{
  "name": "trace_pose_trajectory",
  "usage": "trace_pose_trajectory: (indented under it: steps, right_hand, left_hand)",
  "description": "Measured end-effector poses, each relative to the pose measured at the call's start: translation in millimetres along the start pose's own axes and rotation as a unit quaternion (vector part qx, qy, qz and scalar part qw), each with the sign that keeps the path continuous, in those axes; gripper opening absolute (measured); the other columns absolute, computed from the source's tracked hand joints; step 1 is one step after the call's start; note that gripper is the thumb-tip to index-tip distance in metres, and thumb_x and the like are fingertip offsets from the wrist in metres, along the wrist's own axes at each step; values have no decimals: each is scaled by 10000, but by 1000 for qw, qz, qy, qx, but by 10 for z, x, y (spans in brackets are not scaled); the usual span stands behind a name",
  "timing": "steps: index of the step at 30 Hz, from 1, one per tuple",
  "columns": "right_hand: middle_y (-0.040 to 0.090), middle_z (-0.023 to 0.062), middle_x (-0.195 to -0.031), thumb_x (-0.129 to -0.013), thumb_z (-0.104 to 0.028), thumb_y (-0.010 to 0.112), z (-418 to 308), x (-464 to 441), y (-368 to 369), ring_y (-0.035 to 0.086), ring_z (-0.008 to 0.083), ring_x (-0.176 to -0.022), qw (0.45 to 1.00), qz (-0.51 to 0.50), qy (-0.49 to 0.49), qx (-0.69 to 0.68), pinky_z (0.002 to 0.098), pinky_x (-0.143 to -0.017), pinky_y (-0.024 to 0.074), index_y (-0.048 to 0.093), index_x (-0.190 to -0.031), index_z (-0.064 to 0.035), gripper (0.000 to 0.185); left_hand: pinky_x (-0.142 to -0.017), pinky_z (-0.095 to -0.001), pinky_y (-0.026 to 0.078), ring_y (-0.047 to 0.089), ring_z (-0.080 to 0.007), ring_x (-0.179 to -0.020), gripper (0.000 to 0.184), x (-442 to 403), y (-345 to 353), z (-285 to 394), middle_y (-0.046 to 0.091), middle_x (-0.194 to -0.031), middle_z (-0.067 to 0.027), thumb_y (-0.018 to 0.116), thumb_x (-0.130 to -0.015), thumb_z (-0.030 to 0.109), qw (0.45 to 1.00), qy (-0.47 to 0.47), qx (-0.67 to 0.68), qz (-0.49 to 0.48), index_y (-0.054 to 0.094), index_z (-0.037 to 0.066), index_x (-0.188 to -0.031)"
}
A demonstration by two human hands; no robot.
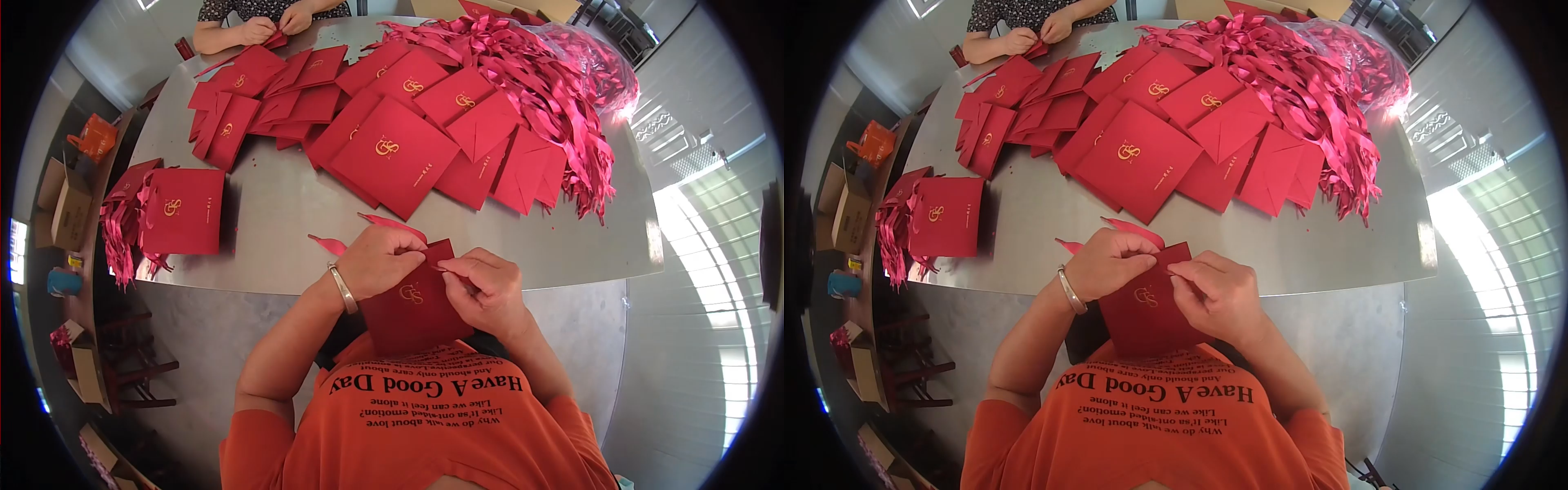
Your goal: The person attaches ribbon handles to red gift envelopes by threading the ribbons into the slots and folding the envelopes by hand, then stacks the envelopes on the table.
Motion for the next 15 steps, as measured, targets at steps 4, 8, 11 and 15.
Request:
trace_pose_trajectory:
  steps: [4,8,11,15]
  right_hand:
    - [648,98,-729,-735,59,696,-22,-1,54,598,141,-528,999,29,-37,1,241,-447,456,692,-871,1,148]
    - [634,93,-717,-711,9,692,-16,5,52,601,226,-528,998,38,-18,53,315,-454,490,664,-821,-20,117]
    - [650,109,-730,-714,54,689,-62,-9,55,616,184,-536,995,31,-32,85,279,-451,483,677,-856,5,150]
    - [627,103,-700,-686,43,680,-168,-50,94,610,226,-532,986,7,-44,164,306,-454,496,652,-799,-11,128]
  left_hand:
    - [-649,-224,484,603,-61,-745,173,-17,17,34,686,-805,-37,622,-879,85,1000,-15,-21,-17,682,-45,-977]
    - [-650,-234,485,606,-68,-743,194,-8,2,57,691,-803,-53,616,-882,96,999,-16,-41,-8,683,-50,-990]
    - [-654,-238,489,611,-76,-740,203,-10,14,69,693,-802,-61,614,-881,100,998,-16,-56,-6,682,-49,-1002]
    - [-663,-244,497,618,-84,-738,208,-8,26,54,695,-802,-64,614,-879,102,998,-25,-55,14,683,-47,-1008]
Point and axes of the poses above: each hand's wrist, its own x-axis away from the middle knuckle, its own y-axis out of the palm, z = x × y, the point moved 7 cm from there along -x, towards the middle knuckle
